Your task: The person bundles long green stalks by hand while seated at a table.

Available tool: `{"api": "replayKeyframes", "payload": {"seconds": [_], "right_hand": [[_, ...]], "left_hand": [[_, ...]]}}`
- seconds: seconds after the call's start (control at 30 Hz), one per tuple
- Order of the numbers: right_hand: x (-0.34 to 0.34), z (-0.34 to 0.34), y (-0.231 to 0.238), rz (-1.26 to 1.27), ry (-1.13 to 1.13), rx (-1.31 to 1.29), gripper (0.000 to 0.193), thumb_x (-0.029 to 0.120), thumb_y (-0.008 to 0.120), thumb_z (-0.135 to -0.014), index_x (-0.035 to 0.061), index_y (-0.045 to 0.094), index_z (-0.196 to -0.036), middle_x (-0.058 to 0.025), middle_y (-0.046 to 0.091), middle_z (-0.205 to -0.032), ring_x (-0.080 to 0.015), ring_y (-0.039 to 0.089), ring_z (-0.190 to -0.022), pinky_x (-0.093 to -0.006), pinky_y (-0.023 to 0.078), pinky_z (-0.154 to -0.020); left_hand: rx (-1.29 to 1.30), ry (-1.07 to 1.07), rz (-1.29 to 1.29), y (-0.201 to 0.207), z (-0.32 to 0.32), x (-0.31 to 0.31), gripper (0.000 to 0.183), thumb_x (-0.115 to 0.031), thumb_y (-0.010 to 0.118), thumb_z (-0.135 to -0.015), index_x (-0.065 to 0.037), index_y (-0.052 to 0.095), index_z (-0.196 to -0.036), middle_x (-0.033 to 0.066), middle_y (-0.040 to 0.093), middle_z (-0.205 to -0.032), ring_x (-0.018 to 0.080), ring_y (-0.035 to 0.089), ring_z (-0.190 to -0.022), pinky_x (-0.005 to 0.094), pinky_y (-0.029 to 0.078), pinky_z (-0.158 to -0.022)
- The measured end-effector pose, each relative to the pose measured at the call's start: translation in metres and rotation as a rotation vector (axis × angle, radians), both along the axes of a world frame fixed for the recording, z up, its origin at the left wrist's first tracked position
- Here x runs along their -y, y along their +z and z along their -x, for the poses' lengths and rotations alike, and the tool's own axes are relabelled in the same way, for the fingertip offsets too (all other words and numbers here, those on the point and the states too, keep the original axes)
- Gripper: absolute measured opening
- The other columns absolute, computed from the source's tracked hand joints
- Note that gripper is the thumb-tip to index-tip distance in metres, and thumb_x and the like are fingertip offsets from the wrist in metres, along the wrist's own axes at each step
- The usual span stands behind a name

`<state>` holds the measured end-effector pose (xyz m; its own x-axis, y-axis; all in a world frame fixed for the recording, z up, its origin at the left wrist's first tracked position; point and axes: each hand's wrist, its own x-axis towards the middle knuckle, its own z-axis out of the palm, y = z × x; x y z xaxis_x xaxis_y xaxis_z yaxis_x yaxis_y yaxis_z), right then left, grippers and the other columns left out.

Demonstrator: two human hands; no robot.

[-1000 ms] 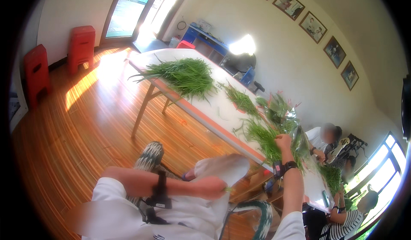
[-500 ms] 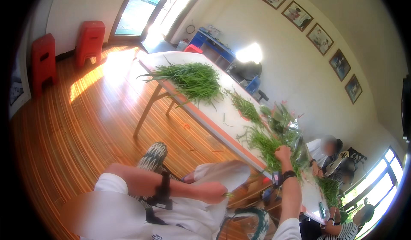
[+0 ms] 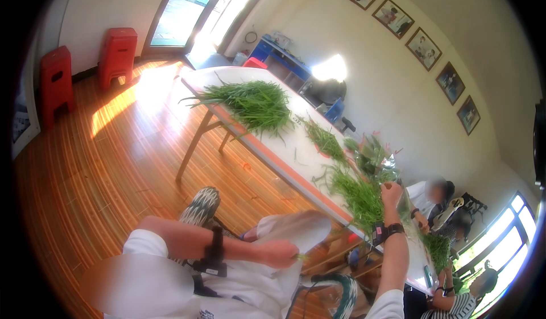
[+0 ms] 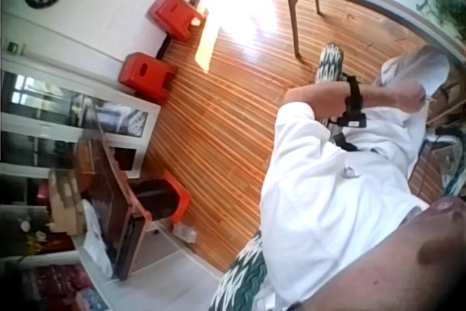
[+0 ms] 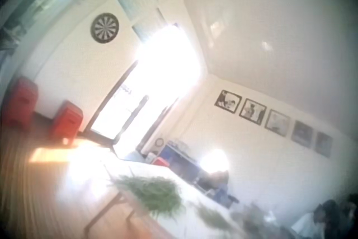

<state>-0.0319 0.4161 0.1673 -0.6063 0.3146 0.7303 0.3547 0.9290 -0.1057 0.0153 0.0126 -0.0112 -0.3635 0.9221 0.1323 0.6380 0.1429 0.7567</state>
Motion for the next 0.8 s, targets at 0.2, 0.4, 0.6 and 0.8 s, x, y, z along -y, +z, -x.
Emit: {"api": "replayKeyframes", "payload": {"seconds": [0.2, 0.4, 0.6, 0.8], "right_hand": [[0.022, -0.014, 0.044, -0.080, 0.160, -0.310, 0.015, 0.012, 0.067, -0.078, 0.0017, 0.068, -0.088, -0.0107, 0.068, -0.078, -0.0227, 0.065, -0.071, -0.0334, 0.050, -0.069], [0.095, -0.058, 0.064, 0.214, 0.474, -0.624, 0.019, 0.008, 0.065, -0.085, -0.0015, 0.064, -0.102, -0.0060, 0.067, -0.090, -0.0111, 0.063, -0.080, -0.0233, 0.049, -0.073], [0.211, -0.144, -0.006, 0.682, 0.686, -0.261, 0.018, 0.003, 0.068, -0.082, -0.0014, 0.065, -0.099, -0.0017, 0.065, -0.084, -0.0044, 0.058, -0.071, -0.0173, 0.046, -0.062], [0.261, -0.186, -0.107, 1.344, 0.747, 0.017, 0.018, 0.004, 0.067, -0.083, -0.0028, 0.064, -0.100, -0.0076, 0.068, -0.085, -0.0113, 0.065, -0.076, -0.0236, 0.053, -0.067]], "left_hand": [[-0.030, -0.021, 0.023, -0.010, 0.001, -0.005, 0.024, -0.019, 0.049, -0.083, -0.002, 0.062, -0.091, 0.0218, 0.063, -0.083, 0.0398, 0.061, -0.083, 0.0457, 0.046, -0.076], [0.008, 0.142, -0.149, 0.002, 0.025, -0.003, 0.022, -0.021, 0.051, -0.087, -0.005, 0.065, -0.086, 0.0174, 0.062, -0.073, 0.0305, 0.061, -0.069, 0.0393, 0.046, -0.062], [0.574, 0.201, -0.285, 0.033, 0.042, 0.021, 0.035, -0.025, 0.042, -0.098, 0.001, 0.060, -0.084, 0.0030, 0.048, -0.055, 0.0082, 0.040, -0.039, 0.0259, 0.033, -0.040], [0.663, 0.085, -0.208, 0.038, 0.016, 0.012, 0.038, -0.029, 0.038, -0.101, 0.002, 0.058, -0.090, -0.0004, 0.049, -0.058, 0.0059, 0.042, -0.045, 0.0216, 0.032, -0.041]]}}
